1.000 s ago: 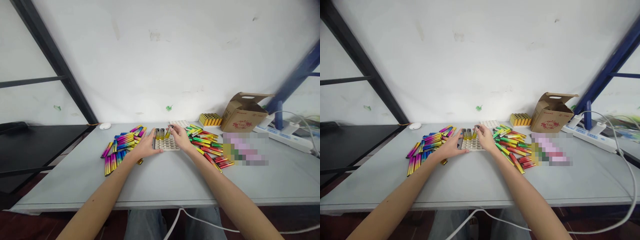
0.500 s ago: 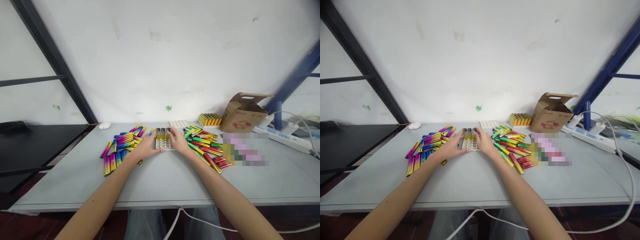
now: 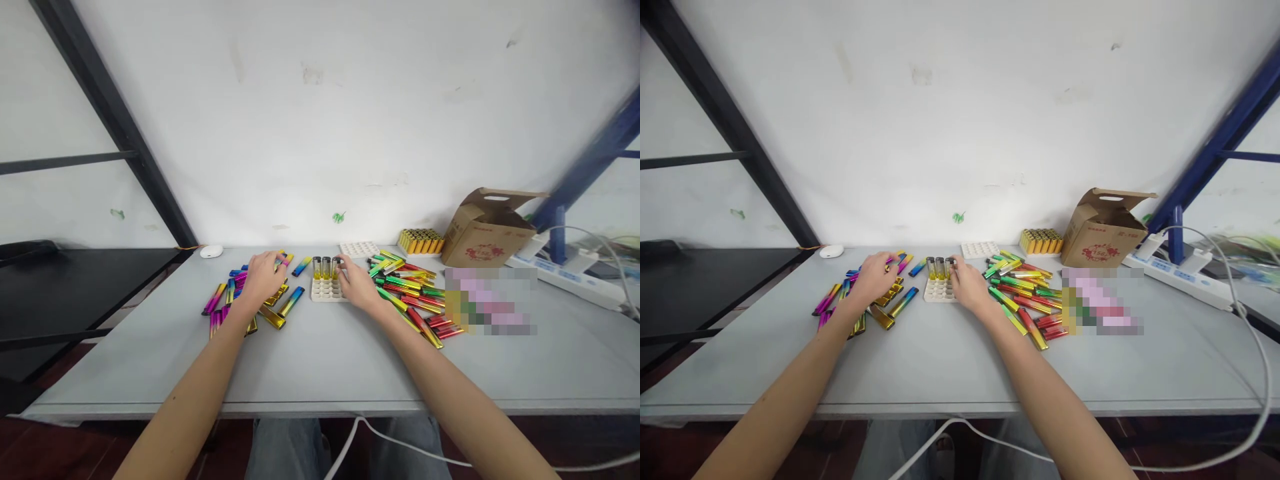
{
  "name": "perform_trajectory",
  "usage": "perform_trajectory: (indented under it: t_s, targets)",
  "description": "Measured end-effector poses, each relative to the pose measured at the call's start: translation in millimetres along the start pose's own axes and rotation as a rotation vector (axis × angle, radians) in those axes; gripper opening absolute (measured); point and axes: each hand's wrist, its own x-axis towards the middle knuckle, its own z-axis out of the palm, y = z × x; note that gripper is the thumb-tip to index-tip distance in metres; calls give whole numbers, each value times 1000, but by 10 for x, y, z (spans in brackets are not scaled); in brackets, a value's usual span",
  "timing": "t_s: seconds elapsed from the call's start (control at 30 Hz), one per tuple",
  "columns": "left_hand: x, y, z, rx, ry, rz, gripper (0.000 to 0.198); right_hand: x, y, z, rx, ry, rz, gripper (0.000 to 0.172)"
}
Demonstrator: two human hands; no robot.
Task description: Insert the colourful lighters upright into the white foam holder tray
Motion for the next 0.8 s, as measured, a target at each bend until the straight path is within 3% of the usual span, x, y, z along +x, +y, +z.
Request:
perform_trajectory:
  t_s: [0.07,0.23,0.37,0.5,0.67,0.8]
  targets:
    - [5,-66,-13,100,-62,23,11,-1,5,8,-31,4,-4,41]
    - [-33,-165,-126,143,-250,67,4,4,12,19,-81,12,-35,40]
    - [-62,-198,-233,98,-356,85,16,10,23,26,-71,67,-89,40]
    - [-64,-159,-214,87,-423,123,18,11,25,36,-68,79,-82,43]
    - [-70,-114,-47,66,-399,212,23,10,28,49,-71,55,-68,44]
    - [-66,-52,28,36,-241,262,23,10,29,53,-40,96,-77,49]
